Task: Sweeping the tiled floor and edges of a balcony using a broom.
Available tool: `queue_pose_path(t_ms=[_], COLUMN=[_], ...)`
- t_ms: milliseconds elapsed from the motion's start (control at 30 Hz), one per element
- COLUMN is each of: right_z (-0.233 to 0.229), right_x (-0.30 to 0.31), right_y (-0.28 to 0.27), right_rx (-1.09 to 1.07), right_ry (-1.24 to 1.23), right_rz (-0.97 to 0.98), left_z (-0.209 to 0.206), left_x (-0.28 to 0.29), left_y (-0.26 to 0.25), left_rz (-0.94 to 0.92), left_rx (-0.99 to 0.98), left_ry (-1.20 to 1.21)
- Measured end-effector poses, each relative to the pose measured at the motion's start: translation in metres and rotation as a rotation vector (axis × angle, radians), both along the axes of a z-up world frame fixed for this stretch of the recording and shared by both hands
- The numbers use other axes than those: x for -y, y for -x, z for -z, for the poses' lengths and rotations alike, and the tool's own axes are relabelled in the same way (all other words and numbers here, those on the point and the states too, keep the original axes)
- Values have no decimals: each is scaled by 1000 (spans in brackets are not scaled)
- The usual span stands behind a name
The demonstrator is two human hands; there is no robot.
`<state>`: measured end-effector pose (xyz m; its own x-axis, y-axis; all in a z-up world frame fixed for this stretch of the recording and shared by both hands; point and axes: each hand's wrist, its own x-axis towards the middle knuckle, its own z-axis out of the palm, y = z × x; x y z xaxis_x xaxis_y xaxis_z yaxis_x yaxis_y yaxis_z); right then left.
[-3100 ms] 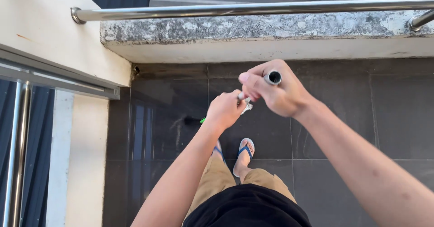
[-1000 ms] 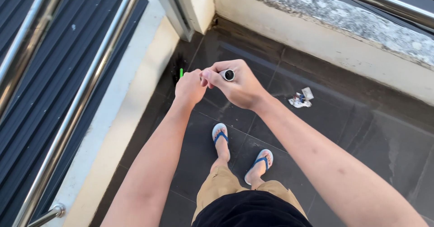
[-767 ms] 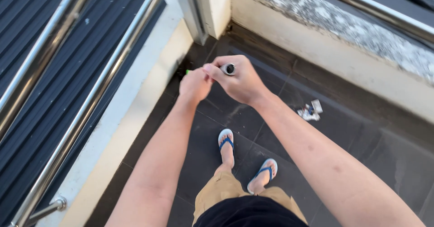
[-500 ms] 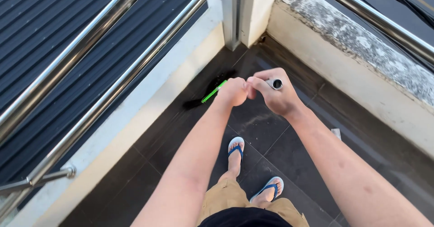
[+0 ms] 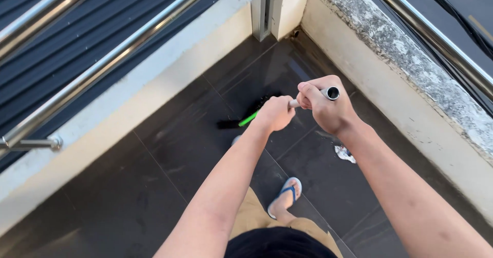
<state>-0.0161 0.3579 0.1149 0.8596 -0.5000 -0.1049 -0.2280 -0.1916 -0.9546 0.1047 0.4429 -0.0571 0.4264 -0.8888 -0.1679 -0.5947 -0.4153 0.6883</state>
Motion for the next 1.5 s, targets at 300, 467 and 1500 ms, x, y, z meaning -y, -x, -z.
queue_pose_path(t_ms=[300, 467, 1500], right_z=[-45, -24, -59], right_x=[-19, -19, -44], right_y=[36, -10, -213], right_rx=[268, 378, 35], right_ry=[-94, -161, -29], right_rz=[68, 10, -165], left_z=[-65, -66, -85], left_x=[-13, -23, -78], left_y=[8, -48, -229], left_rz=[141, 101, 120], left_rx=[183, 222, 112], left_ry=[-11, -9, -69])
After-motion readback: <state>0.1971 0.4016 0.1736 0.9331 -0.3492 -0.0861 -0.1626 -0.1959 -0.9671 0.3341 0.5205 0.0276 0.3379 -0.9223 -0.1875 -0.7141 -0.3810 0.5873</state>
